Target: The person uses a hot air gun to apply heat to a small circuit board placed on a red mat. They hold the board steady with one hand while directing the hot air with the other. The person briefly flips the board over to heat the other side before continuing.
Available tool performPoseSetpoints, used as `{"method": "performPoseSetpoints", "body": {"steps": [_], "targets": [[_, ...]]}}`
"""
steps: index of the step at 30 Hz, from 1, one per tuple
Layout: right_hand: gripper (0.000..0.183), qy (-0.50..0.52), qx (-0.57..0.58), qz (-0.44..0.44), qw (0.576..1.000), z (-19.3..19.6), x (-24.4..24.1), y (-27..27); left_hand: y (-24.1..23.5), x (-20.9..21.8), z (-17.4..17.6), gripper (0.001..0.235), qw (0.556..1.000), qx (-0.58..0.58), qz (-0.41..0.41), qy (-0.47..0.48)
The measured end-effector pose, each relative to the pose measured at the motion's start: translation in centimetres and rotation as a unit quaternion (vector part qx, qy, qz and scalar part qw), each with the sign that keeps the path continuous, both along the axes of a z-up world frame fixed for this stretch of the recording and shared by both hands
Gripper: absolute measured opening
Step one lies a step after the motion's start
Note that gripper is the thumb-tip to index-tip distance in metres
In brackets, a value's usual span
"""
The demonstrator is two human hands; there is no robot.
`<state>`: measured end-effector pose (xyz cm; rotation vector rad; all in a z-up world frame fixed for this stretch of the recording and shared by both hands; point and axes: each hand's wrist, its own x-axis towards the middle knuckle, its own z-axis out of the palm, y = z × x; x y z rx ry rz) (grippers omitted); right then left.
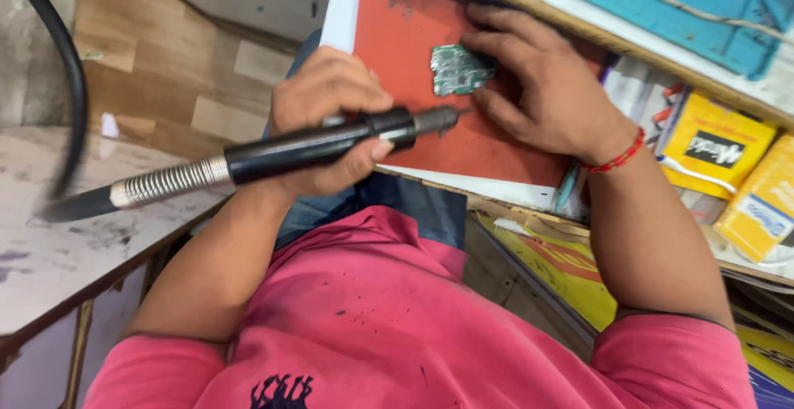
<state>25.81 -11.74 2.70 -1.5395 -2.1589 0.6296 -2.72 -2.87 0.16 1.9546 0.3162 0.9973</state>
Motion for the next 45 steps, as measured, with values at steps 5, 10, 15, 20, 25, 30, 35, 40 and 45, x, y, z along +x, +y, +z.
{"method": "performPoseSetpoints", "body": {"steps": [5,10,15,20,25,30,35,40,45], "targets": [[0.054,-0.011,0.007,0.001,1.000,0.1,-0.5,0.3,-0.2,-0.5,-0.5,0.031,0.996,-0.012,0.091,0.010],[0.055,-0.006,0.002,0.007,1.000,0.2,-0.1,-0.3,-1.0,-0.2,-1.3,0.034,0.992,-0.003,0.124,0.005],[0.055,-0.014,0.006,0.005,1.000,0.0,-0.2,-0.6,-1.0,0.0,-1.2,0.034,0.996,0.001,0.085,0.008],[0.056,-0.013,0.001,0.000,1.000,0.2,0.0,0.0,-0.4,0.1,-0.9,0.035,0.996,-0.046,0.075,-0.007],[0.055,0.003,0.003,-0.008,1.000,-0.1,0.1,-0.2,-0.1,0.0,-0.6,0.032,0.999,-0.019,0.041,0.008],[0.056,0.010,-0.007,-0.004,1.000,-0.1,0.1,0.1,-0.4,0.1,-0.2,0.036,0.992,-0.045,0.117,-0.004],[0.053,0.013,0.002,0.005,1.000,-0.3,0.3,0.0,-0.6,0.2,-0.7,0.032,0.999,-0.002,0.044,0.010],[0.054,0.003,0.015,0.009,1.000,-0.9,0.7,-0.5,-0.5,-0.2,-1.4,0.032,0.997,-0.033,0.064,-0.018],[0.052,0.012,0.006,0.011,1.000,-0.9,0.7,-0.6,-1.0,-0.7,-2.0,0.030,0.990,-0.046,0.134,-0.018]]}}
